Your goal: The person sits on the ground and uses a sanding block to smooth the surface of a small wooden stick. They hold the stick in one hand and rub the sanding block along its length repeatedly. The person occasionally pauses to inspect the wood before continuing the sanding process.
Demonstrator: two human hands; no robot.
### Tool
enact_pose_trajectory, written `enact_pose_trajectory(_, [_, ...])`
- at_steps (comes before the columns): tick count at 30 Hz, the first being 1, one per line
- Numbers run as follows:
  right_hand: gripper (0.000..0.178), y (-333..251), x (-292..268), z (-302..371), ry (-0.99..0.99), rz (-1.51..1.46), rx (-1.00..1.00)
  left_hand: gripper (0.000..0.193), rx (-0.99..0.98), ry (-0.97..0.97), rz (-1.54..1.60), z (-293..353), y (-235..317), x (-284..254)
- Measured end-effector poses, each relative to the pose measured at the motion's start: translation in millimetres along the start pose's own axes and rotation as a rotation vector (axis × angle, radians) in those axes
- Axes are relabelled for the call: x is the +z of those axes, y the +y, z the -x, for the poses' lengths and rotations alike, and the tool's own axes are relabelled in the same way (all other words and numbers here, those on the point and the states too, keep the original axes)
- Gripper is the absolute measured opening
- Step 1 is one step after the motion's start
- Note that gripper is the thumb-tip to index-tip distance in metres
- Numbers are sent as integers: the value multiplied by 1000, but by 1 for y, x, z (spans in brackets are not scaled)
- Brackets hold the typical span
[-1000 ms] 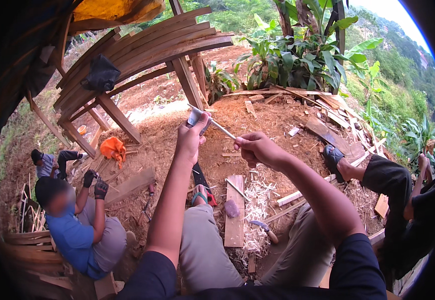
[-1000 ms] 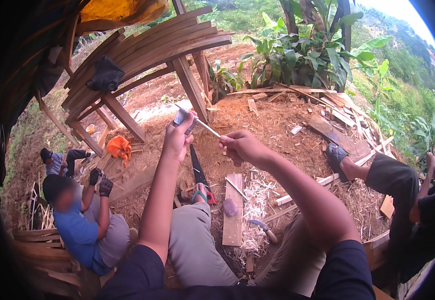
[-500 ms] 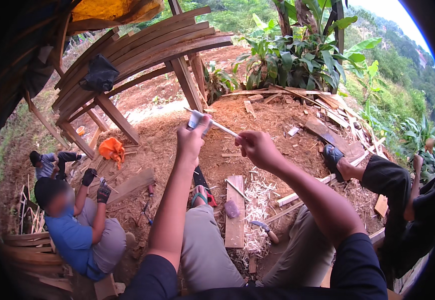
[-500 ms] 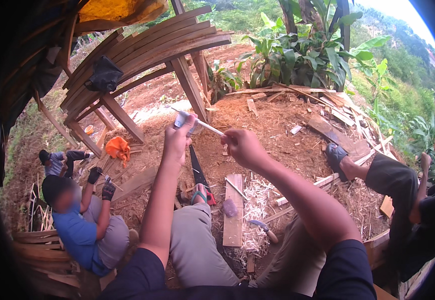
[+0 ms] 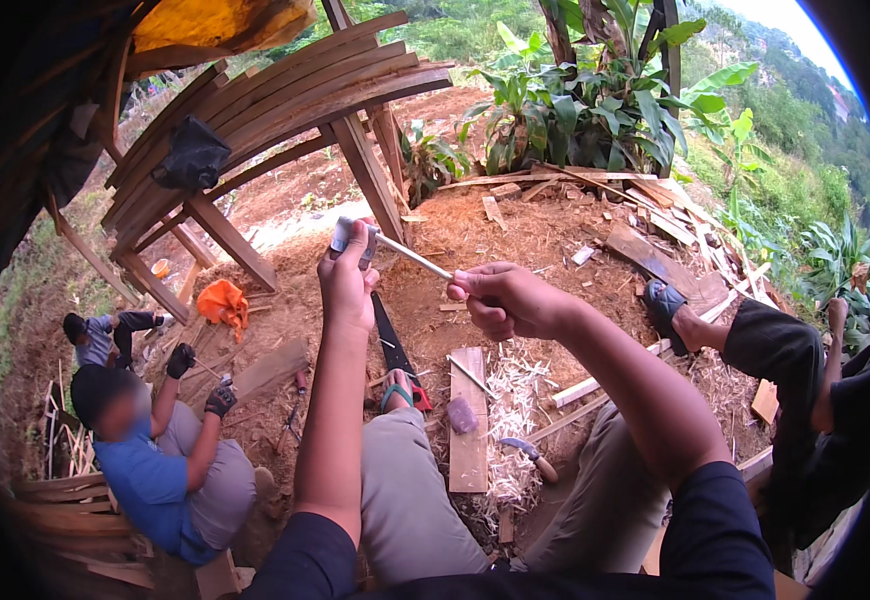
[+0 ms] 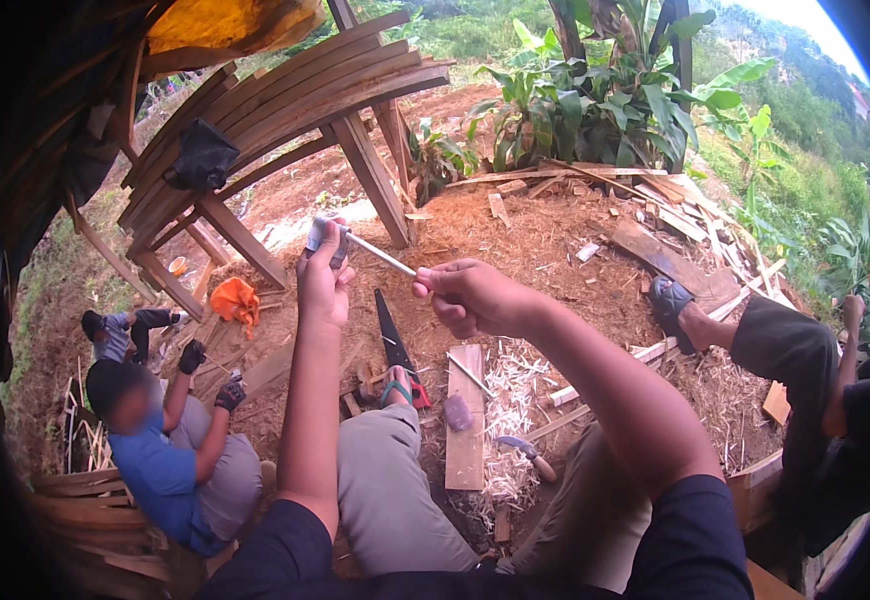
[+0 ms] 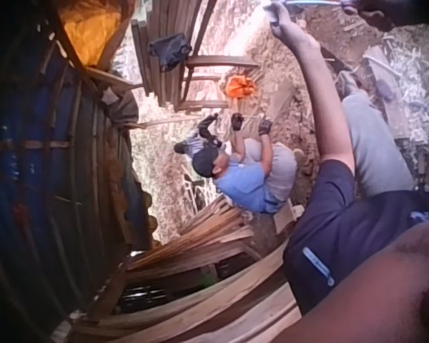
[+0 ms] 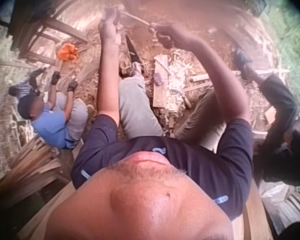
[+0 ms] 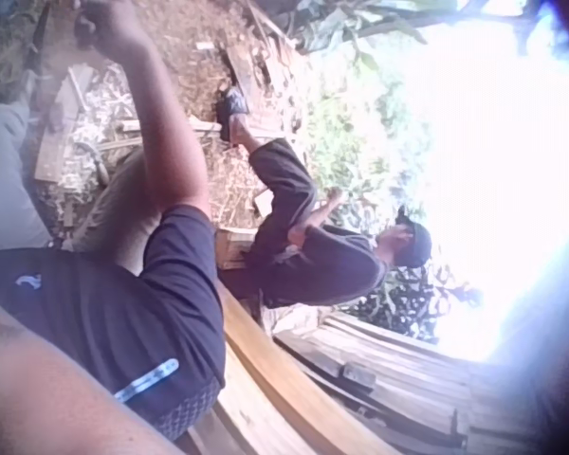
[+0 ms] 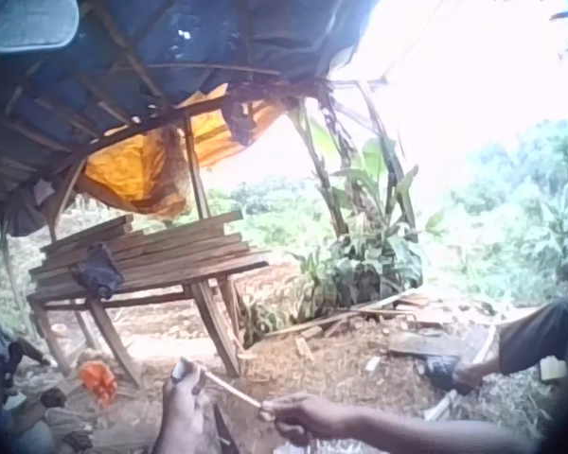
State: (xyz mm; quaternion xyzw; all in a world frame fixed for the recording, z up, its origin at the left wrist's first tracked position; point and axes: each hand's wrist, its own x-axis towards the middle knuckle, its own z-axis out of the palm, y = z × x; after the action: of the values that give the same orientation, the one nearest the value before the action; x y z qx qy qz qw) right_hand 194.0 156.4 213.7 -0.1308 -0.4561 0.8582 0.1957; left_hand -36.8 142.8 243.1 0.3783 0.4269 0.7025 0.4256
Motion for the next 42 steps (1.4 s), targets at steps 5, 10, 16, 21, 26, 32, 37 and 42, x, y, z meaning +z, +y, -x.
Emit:
enact_pose_trajectory(5, [26,8,-8,-7,143,185,-105,22,-39,-92,-177,13,-9,22])
enact_pose_trajectory(10, [29,14,-7,-12,512,780,-359,23,-57,-201,-397,17,-25,33])
enact_pose_trajectory(16, [18,17,-5,-11,665,1259,-666,26,10,118,-108,-3,0,3])
enact_pose_trajectory(21, [20,21,4,-14,706,1202,-576,20,-123,-193,-366,15,-17,18])
enact_pose_trajectory(26, [26,5,4,-12,329,216,-206,20,-41,-169,-377,14,-13,28])
enact_pose_trajectory(32, [24,-1,4,-3,39,-76,-19,24,-4,-18,-145,6,-1,11])
enact_pose_trajectory(37, [25,2,1,-6,67,119,-66,21,75,86,-61,4,3,9])
enact_pose_trajectory(42, [27,14,-7,-14,494,831,-368,24,21,60,-194,4,-9,15])
